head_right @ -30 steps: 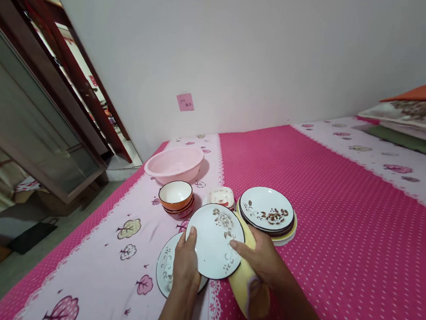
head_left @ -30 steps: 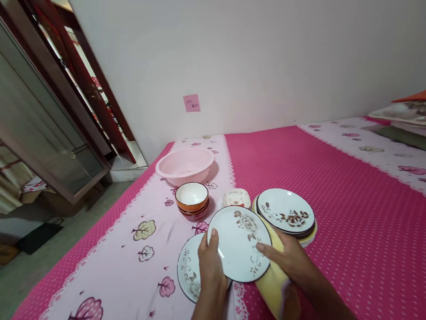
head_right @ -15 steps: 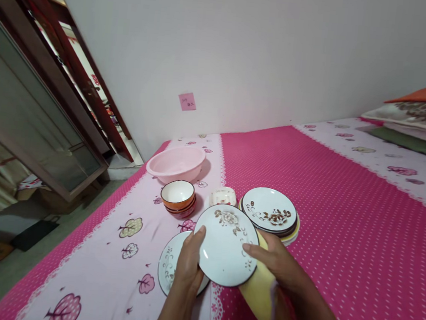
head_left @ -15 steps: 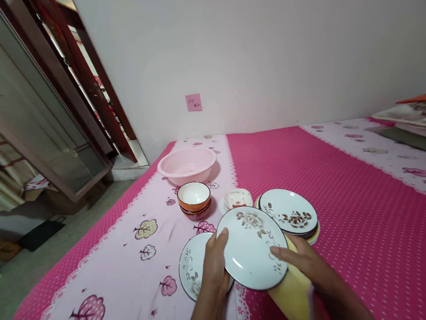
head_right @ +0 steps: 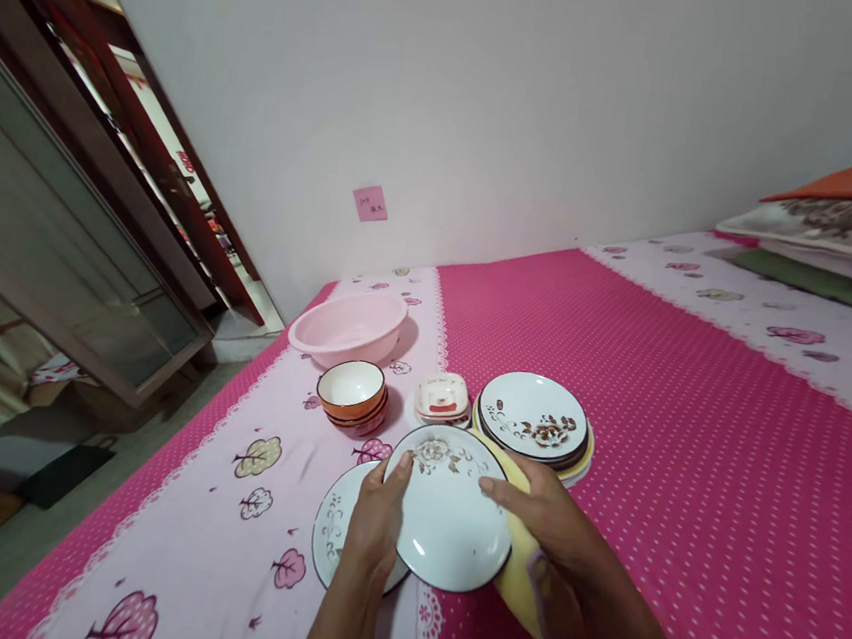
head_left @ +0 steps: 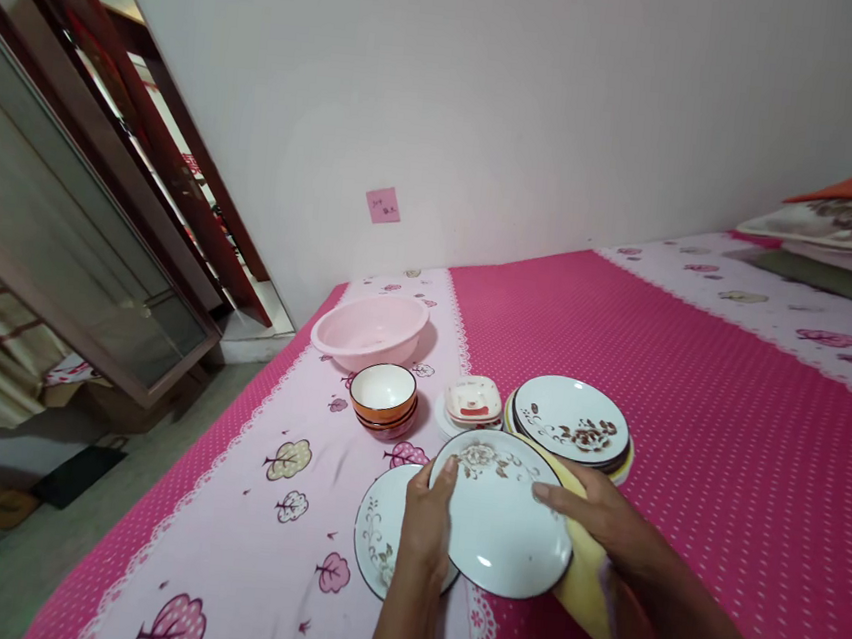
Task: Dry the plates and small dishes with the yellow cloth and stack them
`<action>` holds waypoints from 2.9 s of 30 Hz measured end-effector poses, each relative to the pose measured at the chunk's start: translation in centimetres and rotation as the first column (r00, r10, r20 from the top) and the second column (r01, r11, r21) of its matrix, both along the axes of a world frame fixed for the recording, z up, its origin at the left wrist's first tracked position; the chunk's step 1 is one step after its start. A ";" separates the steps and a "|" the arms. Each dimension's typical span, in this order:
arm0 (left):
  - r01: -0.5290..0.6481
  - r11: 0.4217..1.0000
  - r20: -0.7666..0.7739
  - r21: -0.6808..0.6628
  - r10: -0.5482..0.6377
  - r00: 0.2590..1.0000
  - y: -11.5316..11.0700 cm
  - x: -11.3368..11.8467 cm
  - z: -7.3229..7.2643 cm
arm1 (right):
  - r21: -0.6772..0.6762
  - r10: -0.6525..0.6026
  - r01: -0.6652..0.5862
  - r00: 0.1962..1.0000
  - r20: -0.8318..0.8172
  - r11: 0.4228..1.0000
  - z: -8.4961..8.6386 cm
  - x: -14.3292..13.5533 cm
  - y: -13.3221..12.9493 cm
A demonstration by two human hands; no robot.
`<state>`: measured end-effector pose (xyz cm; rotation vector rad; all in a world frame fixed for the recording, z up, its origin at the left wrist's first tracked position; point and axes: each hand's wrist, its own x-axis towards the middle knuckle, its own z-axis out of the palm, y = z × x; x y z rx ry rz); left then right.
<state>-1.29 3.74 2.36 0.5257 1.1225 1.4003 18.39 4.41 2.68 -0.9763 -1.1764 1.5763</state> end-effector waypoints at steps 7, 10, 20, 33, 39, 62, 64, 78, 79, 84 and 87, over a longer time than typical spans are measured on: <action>-0.208 0.975 0.071 -0.074 0.213 0.975 0.3 0.8 -0.5 | 0.057 -0.043 0.043 0.999 -0.004 0.997 -0.9 -3.0 0.1; -0.252 0.964 0.087 -0.086 0.260 0.962 0.2 0.7 -0.3 | 0.061 -0.038 0.038 0.999 -0.009 0.997 -1.3 -3.9 0.1; 0.047 0.999 0.156 0.027 -0.050 0.987 0.2 -0.9 0.6 | -0.132 0.046 -0.057 0.995 -0.085 0.990 1.3 -1.7 -1.4; -0.126 0.992 0.140 -0.031 0.129 0.982 0.4 0.0 -0.2 | -0.124 0.012 -0.024 0.995 -0.102 0.992 1.9 -1.7 -1.5; -0.253 0.967 0.171 -0.039 0.256 0.951 0.1 1.7 -0.8 | -0.089 -0.004 -0.007 0.993 -0.120 0.996 1.7 -3.2 -1.5; 0.000 1.000 0.239 -0.003 0.000 0.971 0.5 0.0 -0.2 | -0.148 0.030 -0.047 0.993 -0.115 0.988 1.0 -1.9 -1.1; -0.038 0.999 0.264 -0.006 0.039 0.964 0.5 0.6 -0.2 | -0.156 0.010 -0.029 0.992 -0.123 0.987 1.1 -2.3 -1.2; 0.178 0.983 0.384 0.049 -0.183 0.905 0.1 -0.2 0.2 | -0.196 0.054 -0.076 0.992 -0.115 0.978 1.2 -0.6 -1.3; 0.159 0.987 0.365 0.030 -0.159 0.917 0.2 -0.2 0.1 | -0.197 0.050 -0.071 0.992 -0.112 0.978 1.2 -0.6 -1.3; -0.041 0.999 0.293 0.005 0.038 0.955 0.1 1.1 -0.4 | -0.188 -0.014 -0.008 0.993 -0.116 0.982 1.2 -1.7 -1.2; -0.146 0.989 0.271 -0.010 0.144 0.952 0.0 1.8 -0.4 | -0.184 -0.034 0.003 0.986 -0.164 0.983 0.9 -2.7 -1.4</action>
